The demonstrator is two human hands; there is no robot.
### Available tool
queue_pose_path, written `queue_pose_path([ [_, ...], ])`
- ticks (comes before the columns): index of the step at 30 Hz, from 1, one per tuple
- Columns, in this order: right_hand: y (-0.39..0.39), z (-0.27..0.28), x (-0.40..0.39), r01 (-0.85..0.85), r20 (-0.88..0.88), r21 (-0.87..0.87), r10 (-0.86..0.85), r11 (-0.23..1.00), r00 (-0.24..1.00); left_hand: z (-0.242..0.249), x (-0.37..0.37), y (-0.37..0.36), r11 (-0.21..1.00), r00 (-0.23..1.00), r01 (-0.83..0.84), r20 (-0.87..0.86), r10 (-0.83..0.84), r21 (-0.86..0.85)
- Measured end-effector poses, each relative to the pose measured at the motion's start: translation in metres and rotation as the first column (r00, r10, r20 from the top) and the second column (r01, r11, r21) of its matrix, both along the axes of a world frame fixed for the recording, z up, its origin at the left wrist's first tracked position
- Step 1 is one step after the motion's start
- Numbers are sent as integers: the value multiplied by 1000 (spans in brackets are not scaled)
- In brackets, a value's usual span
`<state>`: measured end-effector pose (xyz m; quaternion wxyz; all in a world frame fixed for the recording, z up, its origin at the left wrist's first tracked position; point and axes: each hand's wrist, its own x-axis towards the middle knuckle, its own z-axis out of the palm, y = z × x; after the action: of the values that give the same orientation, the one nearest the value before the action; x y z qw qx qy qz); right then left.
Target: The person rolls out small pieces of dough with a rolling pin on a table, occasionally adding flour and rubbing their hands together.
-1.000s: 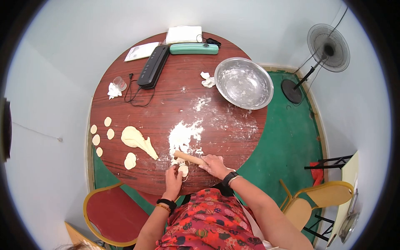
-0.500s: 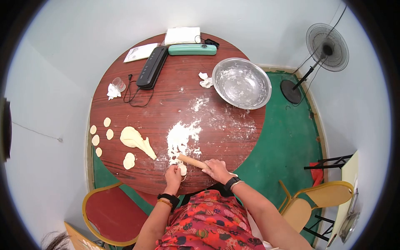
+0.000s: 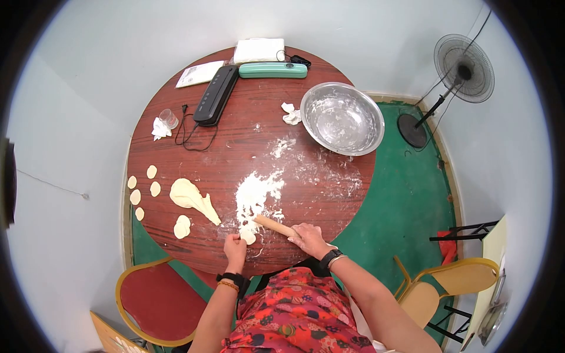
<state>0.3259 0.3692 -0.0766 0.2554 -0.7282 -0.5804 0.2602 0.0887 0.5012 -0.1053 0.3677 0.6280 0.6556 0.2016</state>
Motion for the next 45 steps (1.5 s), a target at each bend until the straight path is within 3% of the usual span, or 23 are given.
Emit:
queue_pose_path([
  [3, 3, 8, -1, -51, 0, -72, 51, 996, 999, -4, -14, -19, 993, 993, -8, 113, 21, -116],
  [6, 1, 1, -12, -62, 55, 23, 60, 998, 997, 13, -23, -30, 940, 985, -6, 158, 64, -341],
  [7, 3, 2, -14, -104, 71, -15, 105, 994, 992, 18, -30, -31, 925, 997, 37, 70, -12, -377],
  [10, 7, 7, -23, -218, 106, -72, 225, 973, 969, 40, -36, -32, 996, 996, 84, 21, -84, -9],
  [13, 6, 3, -34, -294, 151, -5, 292, 956, 945, 42, -40, -24, 913, 933, 357, -121, -339, 197],
  [16, 5, 0, -42, -299, 226, -28, 297, 954, 928, 40, -33, -13, 805, 798, 582, -274, -537, 117],
  [17, 5, 0, -45, -284, 238, -26, 281, 959, 930, 41, -32, -12, 766, 694, 639, -370, -617, -79],
  [20, 4, 10, -48, -237, 286, -14, 231, 971, 930, 34, -27, -9, 775, 672, 617, -420, -609, -137],
  [28, 12, 13, -49, -170, 390, 53, 136, 984, 911, 30, -14, 12, 762, 656, 644, -459, -599, -74],
  [37, 28, -2, -46, -34, 291, -18, 38, 999, 956, 27, 14, 40, 785, 671, 620, -511, -537, -11],
  [40, 37, -9, -46, 46, 241, 66, -61, 997, 969, 34, 24, 45, 825, 696, 564, -521, -494, -30],
  [41, 36, -10, -44, 9, 227, 62, -23, 998, 974, 37, 25, 45, 844, 708, 534, -521, -476, -46],
  [44, 34, 0, -39, -103, 188, 71, 89, 992, 978, 32, 14, 36, 900, 875, 390, -381, -297, 195],
  [45, 32, 2, -39, -140, 181, 85, 123, 986, 976, 30, 3, 33, 874, 892, 414, -307, -333, 254],
])
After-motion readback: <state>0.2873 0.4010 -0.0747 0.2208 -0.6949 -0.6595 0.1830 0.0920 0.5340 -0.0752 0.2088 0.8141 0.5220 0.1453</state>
